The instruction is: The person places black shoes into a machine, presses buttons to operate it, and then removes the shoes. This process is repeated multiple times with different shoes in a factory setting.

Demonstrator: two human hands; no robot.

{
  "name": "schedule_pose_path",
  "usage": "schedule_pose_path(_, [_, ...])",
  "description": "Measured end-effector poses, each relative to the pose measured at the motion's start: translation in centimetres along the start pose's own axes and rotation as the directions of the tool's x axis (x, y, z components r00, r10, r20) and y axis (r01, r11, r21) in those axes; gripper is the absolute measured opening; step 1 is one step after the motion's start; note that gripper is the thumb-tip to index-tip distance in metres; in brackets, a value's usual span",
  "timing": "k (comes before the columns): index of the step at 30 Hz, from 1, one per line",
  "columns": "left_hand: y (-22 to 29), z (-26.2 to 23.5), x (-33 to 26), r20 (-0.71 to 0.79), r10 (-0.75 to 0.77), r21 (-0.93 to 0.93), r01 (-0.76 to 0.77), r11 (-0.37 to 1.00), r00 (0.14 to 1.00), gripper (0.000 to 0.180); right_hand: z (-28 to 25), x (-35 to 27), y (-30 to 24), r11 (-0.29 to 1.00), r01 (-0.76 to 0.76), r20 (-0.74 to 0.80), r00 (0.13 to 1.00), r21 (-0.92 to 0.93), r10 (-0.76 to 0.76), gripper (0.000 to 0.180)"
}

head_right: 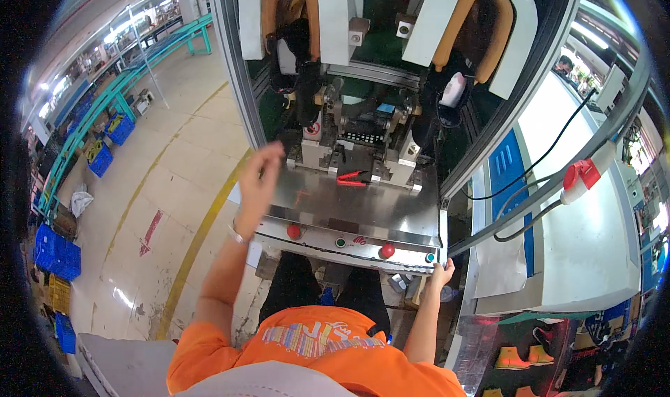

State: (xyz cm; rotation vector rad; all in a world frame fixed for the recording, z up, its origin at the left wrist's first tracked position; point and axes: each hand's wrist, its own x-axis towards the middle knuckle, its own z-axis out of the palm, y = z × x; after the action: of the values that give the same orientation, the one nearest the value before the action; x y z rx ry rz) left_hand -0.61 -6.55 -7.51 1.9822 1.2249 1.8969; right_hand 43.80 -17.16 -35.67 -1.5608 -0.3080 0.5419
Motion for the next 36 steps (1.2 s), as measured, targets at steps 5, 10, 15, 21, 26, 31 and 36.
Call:
schedule_pose_path(5, [3.5, -2.3, 12.3, -0.155, 0.262, 0.086, -0.252, 0.964, 0.952, 0.025, 0.8, -3.7, -2.9, 0.993, 0.113, -0.164, 0.98, -0.022, -0.115, 0.048])
schedule_pose_path(10, [3.5, -1.3, 18.6, 0.045, 0.507, 0.317, -0.494, 0.81, 0.861, 0.024, 2.7, -5.8, -4.6, 0.928, 0.367, -0.07, 0.926, -0.069, -0.372, 0.04])
schedule_pose_path(15, [3.3, -1.8, 21.7, 0.244, 0.595, 0.342, -0.642, 0.686, 0.766, 0.014, 4.3, -7.5, -6.8, 0.913, 0.401, 0.111, 0.907, 0.07, -0.407, 0.033])
schedule_pose_path(21, [11.1, -3.5, 19.5, 0.208, 0.607, 0.26, -0.642, 0.721, 0.767, 0.012, 6.2, -13.3, -13.5, 0.832, 0.553, 0.362, 0.77, 0.034, -0.526, 0.022])
schedule_pose_path(26, [16.2, -2.2, 16.1, 0.486, 0.457, 0.273, -0.626, 0.731, 0.745, 0.011, 8.2, -21.3, -24.8, 0.706, 0.661, 0.611, 0.455, 0.256, -0.648, 0.039])
schedule_pose_path(31, [20.3, 4.8, 10.2, 0.557, 0.402, 0.101, -0.54, 0.836, 0.727, 0.009, 6.8, -21.9, -26.9, 0.761, 0.574, 0.774, 0.32, 0.301, -0.547, 0.111])
schedule_pose_path(36, [25.1, 13.7, 3.9, 0.656, 0.478, -0.27, -0.41, 0.871, 0.584, 0.013, 1.7, -20.3, -23.3, 0.908, 0.026, 0.671, 0.665, 0.418, -0.327, 0.087])
